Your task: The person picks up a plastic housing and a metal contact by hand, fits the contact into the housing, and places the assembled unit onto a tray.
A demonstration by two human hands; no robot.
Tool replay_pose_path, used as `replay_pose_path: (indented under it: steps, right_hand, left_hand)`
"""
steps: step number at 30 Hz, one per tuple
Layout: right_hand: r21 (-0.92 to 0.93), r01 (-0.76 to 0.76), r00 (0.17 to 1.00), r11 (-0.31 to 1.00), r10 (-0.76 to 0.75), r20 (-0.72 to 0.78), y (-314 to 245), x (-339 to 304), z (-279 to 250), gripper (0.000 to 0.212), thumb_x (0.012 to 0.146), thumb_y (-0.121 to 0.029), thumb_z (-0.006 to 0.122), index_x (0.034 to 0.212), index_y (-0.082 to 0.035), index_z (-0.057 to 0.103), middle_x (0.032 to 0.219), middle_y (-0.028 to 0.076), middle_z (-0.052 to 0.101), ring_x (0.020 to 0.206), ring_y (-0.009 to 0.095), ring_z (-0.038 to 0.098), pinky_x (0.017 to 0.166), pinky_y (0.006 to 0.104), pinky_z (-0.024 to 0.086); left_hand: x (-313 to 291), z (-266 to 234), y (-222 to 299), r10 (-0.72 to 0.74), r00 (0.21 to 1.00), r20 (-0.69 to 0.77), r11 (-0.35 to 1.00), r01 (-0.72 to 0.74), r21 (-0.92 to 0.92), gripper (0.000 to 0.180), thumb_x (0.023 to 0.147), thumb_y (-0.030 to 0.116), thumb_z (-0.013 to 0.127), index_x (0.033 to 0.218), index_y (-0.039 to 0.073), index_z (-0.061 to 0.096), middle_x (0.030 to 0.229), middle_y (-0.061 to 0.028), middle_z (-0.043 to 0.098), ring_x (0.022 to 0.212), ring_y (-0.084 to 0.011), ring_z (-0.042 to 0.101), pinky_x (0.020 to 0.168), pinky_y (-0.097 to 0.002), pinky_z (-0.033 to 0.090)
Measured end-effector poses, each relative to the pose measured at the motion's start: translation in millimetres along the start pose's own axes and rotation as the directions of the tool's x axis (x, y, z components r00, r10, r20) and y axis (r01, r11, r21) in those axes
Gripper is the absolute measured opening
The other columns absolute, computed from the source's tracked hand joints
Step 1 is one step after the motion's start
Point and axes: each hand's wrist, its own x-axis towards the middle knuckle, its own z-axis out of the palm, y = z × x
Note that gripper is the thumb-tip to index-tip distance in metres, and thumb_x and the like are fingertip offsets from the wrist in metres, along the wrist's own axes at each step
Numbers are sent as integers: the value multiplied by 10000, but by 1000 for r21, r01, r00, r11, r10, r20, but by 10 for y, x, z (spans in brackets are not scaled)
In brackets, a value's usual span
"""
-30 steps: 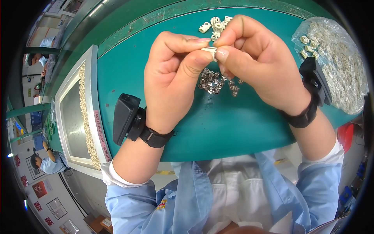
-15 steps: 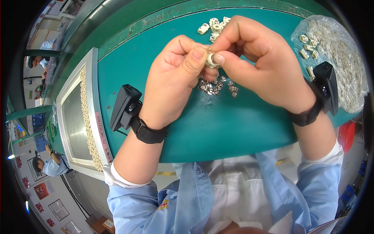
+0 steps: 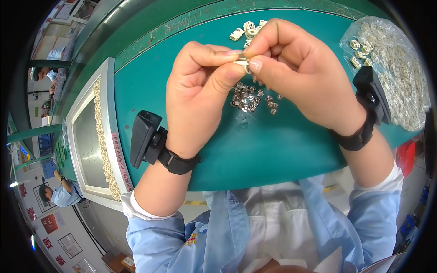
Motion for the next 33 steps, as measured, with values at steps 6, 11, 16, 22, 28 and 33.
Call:
replay_pose_path:
  steps: [6, 11, 16, 22, 28, 33]
  right_hand:
    - [81, -61, 996, 995, 56, 64, -14, -2, -6, 91, 895, -84, 547, 971, -44, 518, 824, -32, 529, 711, 17, 476, 600, 163, 388]
    - [77, -13, 998, 997, 8, 67, -21, -8, -9, 104, 899, -102, 554, 976, -43, 518, 821, -32, 529, 721, 18, 477, 610, 164, 392]
    - [90, -93, 994, 992, 87, 68, -35, 4, -2, 103, 900, -94, 549, 982, -39, 518, 826, -36, 524, 741, 17, 478, 621, 162, 391]
    - [-4, 40, 998, 999, -40, 39, 15, 2, -22, 100, 897, -60, 543, 985, -20, 515, 882, -15, 527, 770, 22, 485, 641, 166, 398]
    - [-74, 155, 987, 985, -151, 56, 52, 10, -35, 108, 897, -51, 545, 990, -4, 513, 921, 8, 528, 811, 42, 502, 695, 183, 424]
    - [-81, 191, 980, 978, -184, 77, 31, 22, -49, 118, 897, -67, 556, 988, 0, 524, 926, 21, 528, 855, 69, 520, 754, 202, 439]
  left_hand:
    - [-22, 25, 75, 169, 983, 64, 948, -180, 261, 142, 832, 19, 637, 925, 27, 530, 937, -84, 601, 837, -119, 587, 745, -224, 483]
    - [-18, 18, 95, 160, 986, 55, 958, -169, 233, 158, 824, 29, 649, 930, 26, 532, 925, -85, 599, 831, -116, 582, 737, -219, 479]
    - [4, -21, 81, 152, 986, 72, 959, -165, 230, 168, 817, 25, 657, 927, 26, 530, 936, -88, 595, 850, -116, 578, 741, -224, 481]
    - [5, -12, 84, 135, 988, 77, 961, -149, 232, 180, 809, 11, 660, 932, 27, 530, 958, -94, 590, 863, -121, 576, 746, -229, 484]
    - [9, -55, 92, 129, 984, 120, 949, -158, 273, 189, 807, -2, 656, 944, 26, 529, 983, -107, 591, 869, -133, 584, 752, -237, 491]
    - [23, -34, 97, 107, 991, 80, 981, -118, 151, 173, 814, -2, 646, 940, 15, 529, 1022, -119, 594, 884, -147, 595, 769, -254, 504]
